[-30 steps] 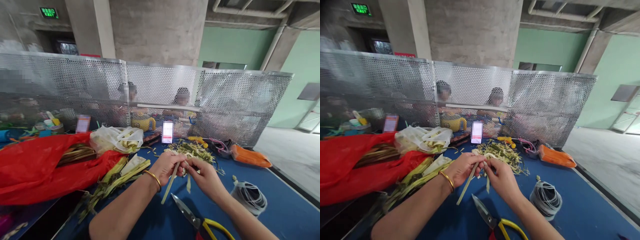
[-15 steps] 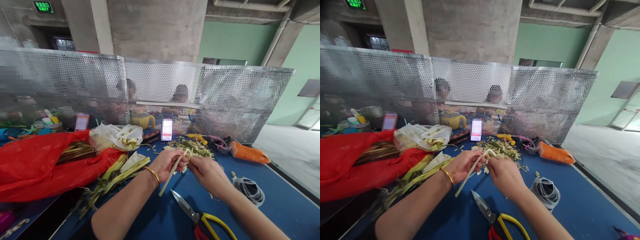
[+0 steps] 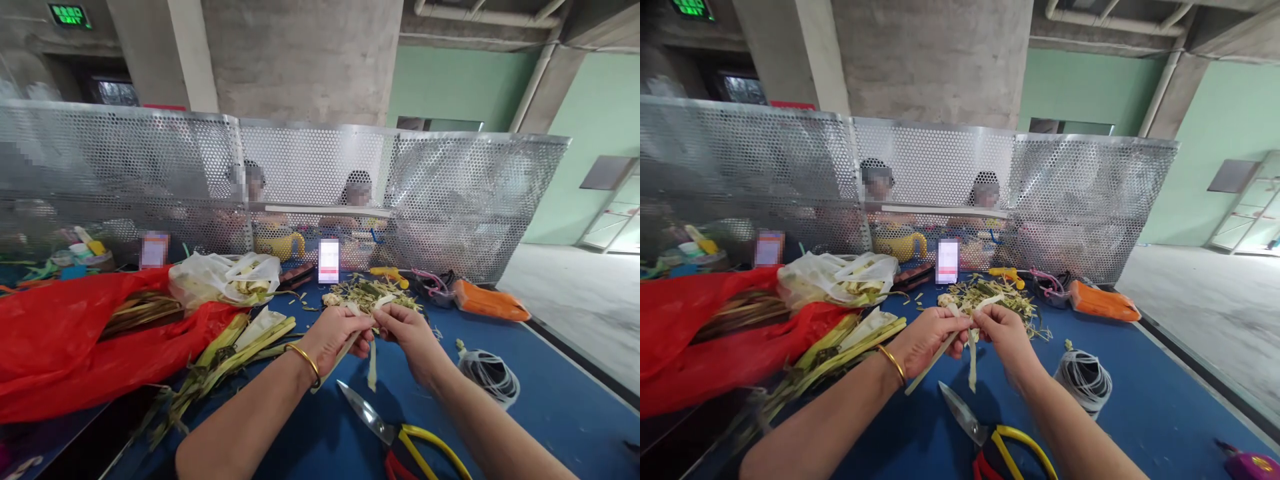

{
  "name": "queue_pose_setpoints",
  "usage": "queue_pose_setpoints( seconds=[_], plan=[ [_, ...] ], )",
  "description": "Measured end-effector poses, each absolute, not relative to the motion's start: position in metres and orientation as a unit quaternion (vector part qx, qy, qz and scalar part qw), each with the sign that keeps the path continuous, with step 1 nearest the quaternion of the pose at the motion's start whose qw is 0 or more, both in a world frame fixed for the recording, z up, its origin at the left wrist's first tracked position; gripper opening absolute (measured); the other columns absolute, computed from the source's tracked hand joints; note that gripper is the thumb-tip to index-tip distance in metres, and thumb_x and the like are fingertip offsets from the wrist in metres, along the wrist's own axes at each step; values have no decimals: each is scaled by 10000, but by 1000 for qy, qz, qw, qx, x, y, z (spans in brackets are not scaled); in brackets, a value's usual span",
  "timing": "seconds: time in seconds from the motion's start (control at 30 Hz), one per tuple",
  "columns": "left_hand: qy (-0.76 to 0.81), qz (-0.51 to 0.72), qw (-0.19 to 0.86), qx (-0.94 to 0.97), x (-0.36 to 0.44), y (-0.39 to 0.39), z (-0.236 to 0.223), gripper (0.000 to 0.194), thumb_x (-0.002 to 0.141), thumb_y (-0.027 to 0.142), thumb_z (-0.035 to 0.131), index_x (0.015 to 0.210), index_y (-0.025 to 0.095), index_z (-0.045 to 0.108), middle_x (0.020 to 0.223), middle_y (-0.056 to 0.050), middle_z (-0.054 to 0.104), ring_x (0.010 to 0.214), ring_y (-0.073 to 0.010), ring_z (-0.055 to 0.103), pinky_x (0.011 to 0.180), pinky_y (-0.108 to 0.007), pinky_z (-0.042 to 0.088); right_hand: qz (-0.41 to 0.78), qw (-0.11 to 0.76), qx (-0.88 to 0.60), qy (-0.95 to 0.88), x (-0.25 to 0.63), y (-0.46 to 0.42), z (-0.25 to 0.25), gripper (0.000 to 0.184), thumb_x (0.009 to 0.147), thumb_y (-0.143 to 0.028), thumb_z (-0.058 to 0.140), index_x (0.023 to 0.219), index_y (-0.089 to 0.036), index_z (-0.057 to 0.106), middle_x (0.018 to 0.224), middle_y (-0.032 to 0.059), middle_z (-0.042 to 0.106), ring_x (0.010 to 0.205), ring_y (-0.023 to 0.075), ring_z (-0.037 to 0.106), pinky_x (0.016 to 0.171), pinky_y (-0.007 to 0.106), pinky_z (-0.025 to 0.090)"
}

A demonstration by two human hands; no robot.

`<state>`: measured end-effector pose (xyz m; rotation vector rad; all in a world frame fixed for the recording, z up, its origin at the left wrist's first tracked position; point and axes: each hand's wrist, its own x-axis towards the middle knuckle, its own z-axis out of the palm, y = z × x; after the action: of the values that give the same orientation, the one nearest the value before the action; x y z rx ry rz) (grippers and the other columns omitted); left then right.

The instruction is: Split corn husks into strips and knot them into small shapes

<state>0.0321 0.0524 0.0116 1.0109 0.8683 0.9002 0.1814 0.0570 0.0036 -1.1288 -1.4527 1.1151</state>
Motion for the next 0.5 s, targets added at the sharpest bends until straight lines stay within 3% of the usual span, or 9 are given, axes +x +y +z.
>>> queue_pose_setpoints(
  seconds=[0.1, 0.2, 0.3, 0.4, 0.5],
  plan=[
    [402, 382, 690, 465, 33, 52, 10, 246, 657, 319, 745, 624, 120, 603, 567, -1, 576, 442, -82, 503, 443, -218, 430, 407, 469, -478, -621, 182, 57, 0, 383, 747, -503, 589, 549, -192, 484, 513, -43, 455, 494, 101, 392, 508, 238, 330],
    [421, 368, 673, 484, 35, 51, 11, 209, 658, 290, 726, 616, 121, 611, 533, 8, 555, 432, -84, 495, 438, -222, 433, 191, 431, -557, -684, 190, 56, 7, 424, 803, -495, 539, 507, -200, 465, 480, -34, 439, 484, 113, 391, 504, 246, 312],
    [433, 353, 653, 511, 37, 48, 13, 139, 676, 242, 680, 629, 122, 628, 512, 8, 556, 409, -90, 497, 435, -228, 437, 22, 411, -533, -739, 195, 51, 19, 276, 829, -412, 557, 663, -201, 622, 709, 20, 614, 675, 156, 535, 638, 265, 381],
    [436, 330, 641, 539, 42, 45, 11, 130, 687, 177, 610, 566, 132, 597, 478, 6, 550, 384, -97, 496, 425, -231, 440, 100, 366, -474, -795, 191, 48, 23, 224, 830, -364, 561, 725, -211, 687, 795, 31, 668, 803, 180, 585, 736, 287, 414],
    [437, 324, 635, 549, 48, 43, 6, 167, 697, 145, 538, 535, 139, 579, 467, 7, 543, 380, -97, 500, 415, -224, 442, 271, 362, -495, -742, 184, 48, 16, 258, 800, -363, 560, 635, -187, 655, 581, -10, 594, 573, 139, 534, 564, 252, 406]
  ],
)
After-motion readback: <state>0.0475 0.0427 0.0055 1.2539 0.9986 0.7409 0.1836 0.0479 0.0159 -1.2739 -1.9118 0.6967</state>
